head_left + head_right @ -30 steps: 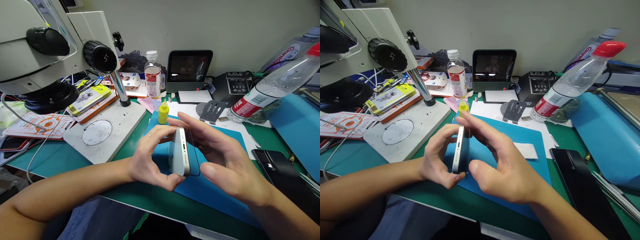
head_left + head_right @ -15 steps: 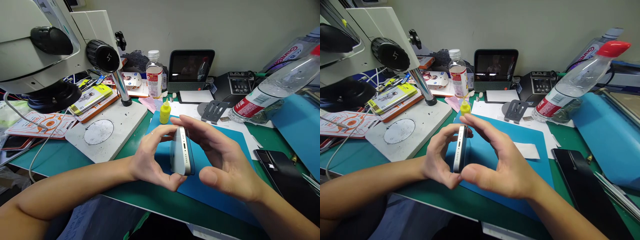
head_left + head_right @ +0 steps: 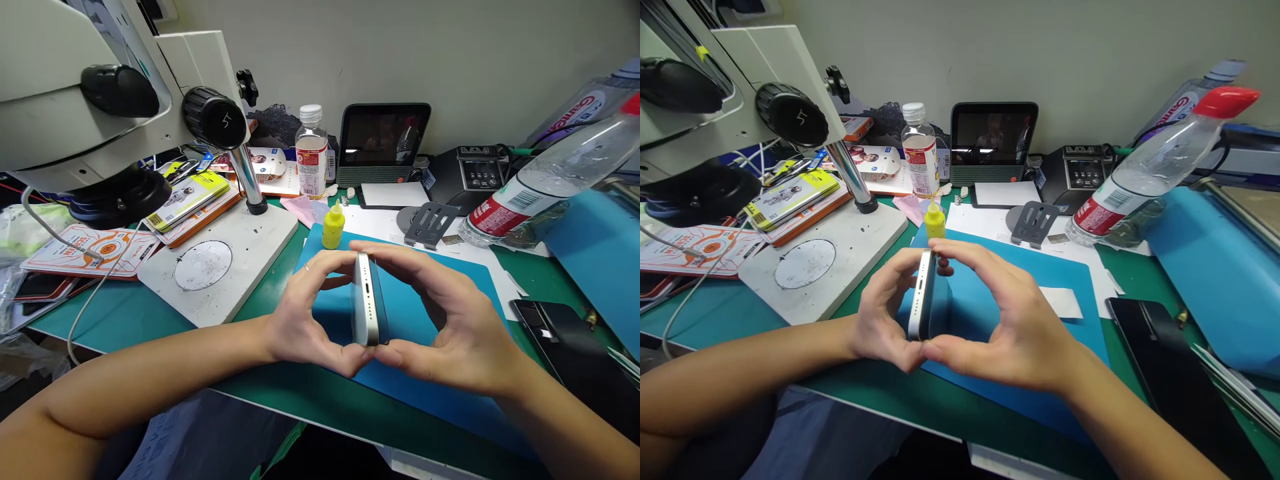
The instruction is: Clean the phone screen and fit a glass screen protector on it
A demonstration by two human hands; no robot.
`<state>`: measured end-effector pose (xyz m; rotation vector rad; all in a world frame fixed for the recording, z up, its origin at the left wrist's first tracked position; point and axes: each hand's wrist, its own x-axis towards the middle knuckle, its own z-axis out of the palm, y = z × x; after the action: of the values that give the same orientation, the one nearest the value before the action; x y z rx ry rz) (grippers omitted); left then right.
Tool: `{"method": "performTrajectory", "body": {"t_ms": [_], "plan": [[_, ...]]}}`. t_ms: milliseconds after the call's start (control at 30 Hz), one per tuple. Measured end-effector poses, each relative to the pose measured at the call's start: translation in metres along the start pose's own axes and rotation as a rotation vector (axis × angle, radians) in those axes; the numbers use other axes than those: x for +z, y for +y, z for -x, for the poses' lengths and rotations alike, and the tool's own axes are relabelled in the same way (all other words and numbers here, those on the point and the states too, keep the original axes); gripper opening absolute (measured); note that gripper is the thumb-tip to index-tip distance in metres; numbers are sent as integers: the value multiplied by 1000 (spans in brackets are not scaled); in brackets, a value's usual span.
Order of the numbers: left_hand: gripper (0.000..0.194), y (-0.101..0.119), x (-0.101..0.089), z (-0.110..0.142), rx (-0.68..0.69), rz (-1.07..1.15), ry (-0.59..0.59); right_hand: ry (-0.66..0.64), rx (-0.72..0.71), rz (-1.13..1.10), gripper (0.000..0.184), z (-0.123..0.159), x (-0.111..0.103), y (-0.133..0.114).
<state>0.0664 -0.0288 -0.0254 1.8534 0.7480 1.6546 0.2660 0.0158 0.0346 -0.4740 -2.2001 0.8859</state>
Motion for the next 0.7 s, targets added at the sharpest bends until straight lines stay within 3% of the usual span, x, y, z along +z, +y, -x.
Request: {"method": "performTrajectory", "body": {"t_ms": [200,433,567,700], "plan": [[86,0,5,-1,-24,99,-97,13,-87,139,82,5,-7,-5],[96,2,4,-3,37,102,-192,75,-180,203,89,18,3,2],[102,2,3,-2,39,65,-170,63,-209,193,92,20,6,6],[96,3,3,-1,38,37,-153,62,-204,158,86,19,4,8]]}}
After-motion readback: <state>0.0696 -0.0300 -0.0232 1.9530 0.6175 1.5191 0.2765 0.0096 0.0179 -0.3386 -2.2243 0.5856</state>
